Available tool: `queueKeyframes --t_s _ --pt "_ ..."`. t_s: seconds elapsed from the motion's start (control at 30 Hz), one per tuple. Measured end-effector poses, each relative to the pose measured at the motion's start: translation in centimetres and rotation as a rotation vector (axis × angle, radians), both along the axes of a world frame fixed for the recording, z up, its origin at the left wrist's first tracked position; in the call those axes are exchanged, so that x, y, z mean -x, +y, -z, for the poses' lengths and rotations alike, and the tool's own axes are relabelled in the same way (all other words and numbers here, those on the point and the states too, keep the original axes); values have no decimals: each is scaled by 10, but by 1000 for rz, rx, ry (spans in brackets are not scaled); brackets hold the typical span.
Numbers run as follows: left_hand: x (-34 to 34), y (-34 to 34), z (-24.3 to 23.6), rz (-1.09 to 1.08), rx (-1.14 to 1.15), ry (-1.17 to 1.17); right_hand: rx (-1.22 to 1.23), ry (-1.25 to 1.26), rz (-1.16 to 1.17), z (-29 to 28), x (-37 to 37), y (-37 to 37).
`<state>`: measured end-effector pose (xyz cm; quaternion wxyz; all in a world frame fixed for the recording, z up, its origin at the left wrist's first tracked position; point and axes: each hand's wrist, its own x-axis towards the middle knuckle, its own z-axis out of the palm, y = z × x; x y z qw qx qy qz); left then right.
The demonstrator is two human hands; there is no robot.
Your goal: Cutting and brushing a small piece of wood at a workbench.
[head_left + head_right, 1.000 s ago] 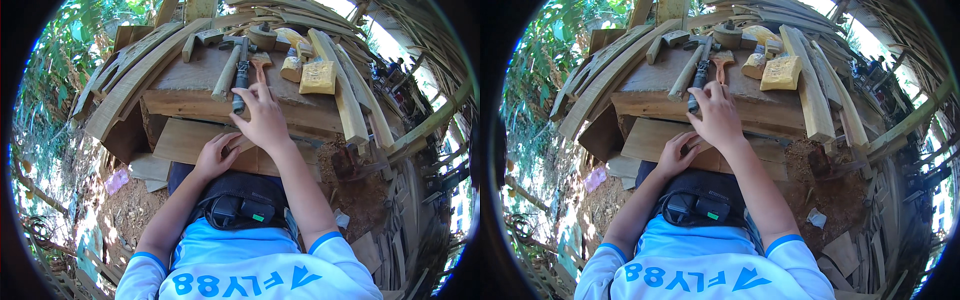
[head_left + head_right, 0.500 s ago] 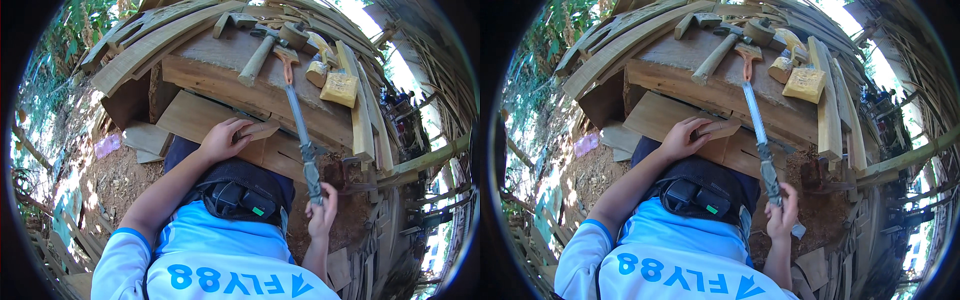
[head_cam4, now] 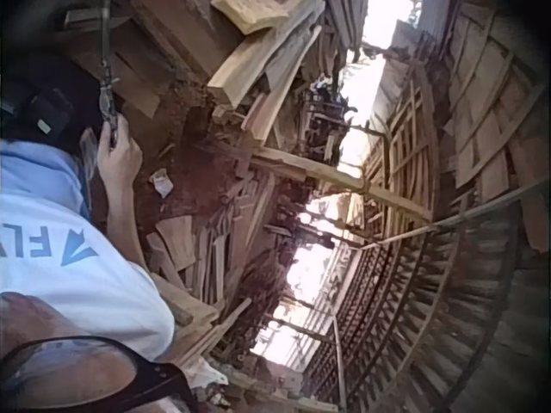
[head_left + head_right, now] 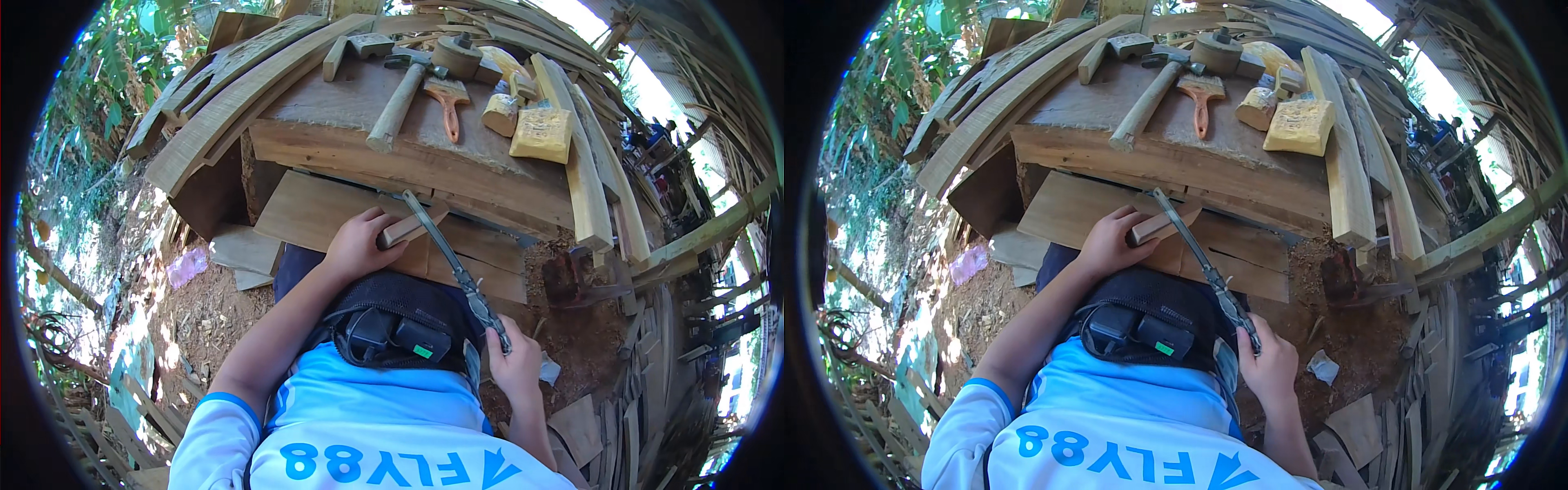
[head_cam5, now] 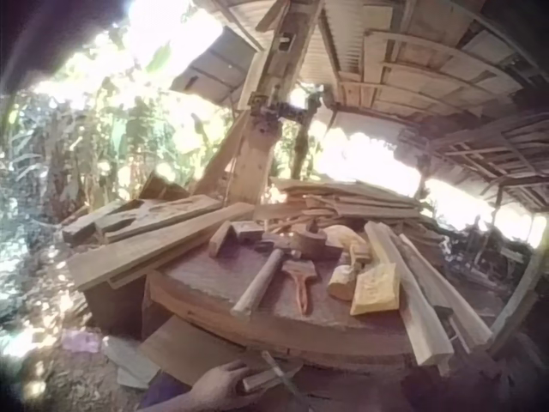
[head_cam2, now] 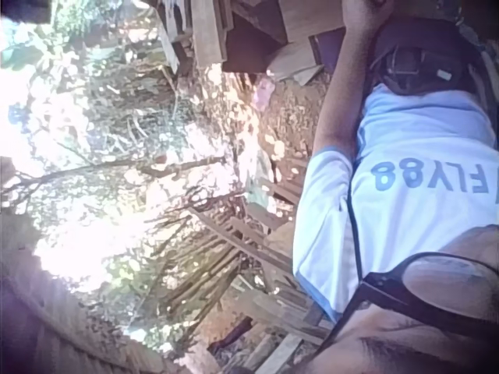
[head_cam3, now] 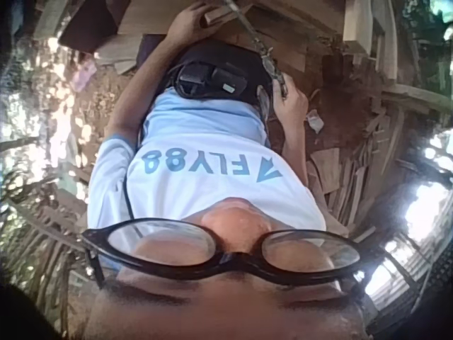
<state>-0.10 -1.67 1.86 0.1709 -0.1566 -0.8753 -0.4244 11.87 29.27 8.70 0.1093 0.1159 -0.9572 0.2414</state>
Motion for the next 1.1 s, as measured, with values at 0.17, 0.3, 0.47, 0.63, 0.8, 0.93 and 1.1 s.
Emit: queueKeyframes --t_s 0.17,0.3,0.47,0.63,0.8,0.93,1.1 --pt "1 1 0 3 -32 -67 53 -89 -113 -14 11 -12" --pt "0 -4 1 12 -17 -80 79 -70 -176 -18 39 -35" --pt "1 -3 5 10 76 -55 159 -319 -237 -25 29 -18" --pt "2 0 10 16 17 -14 124 -336 -194 -27 8 5" --pt "3 -4 9 19 74 -35 131 -195 -319 -11 28 -20" --pt "1 -3 9 3 41 -53 61 -191 -322 -12 34 -22" --pt "2 -1 9 -22 74 -80 151 -263 -243 -41 15 12"
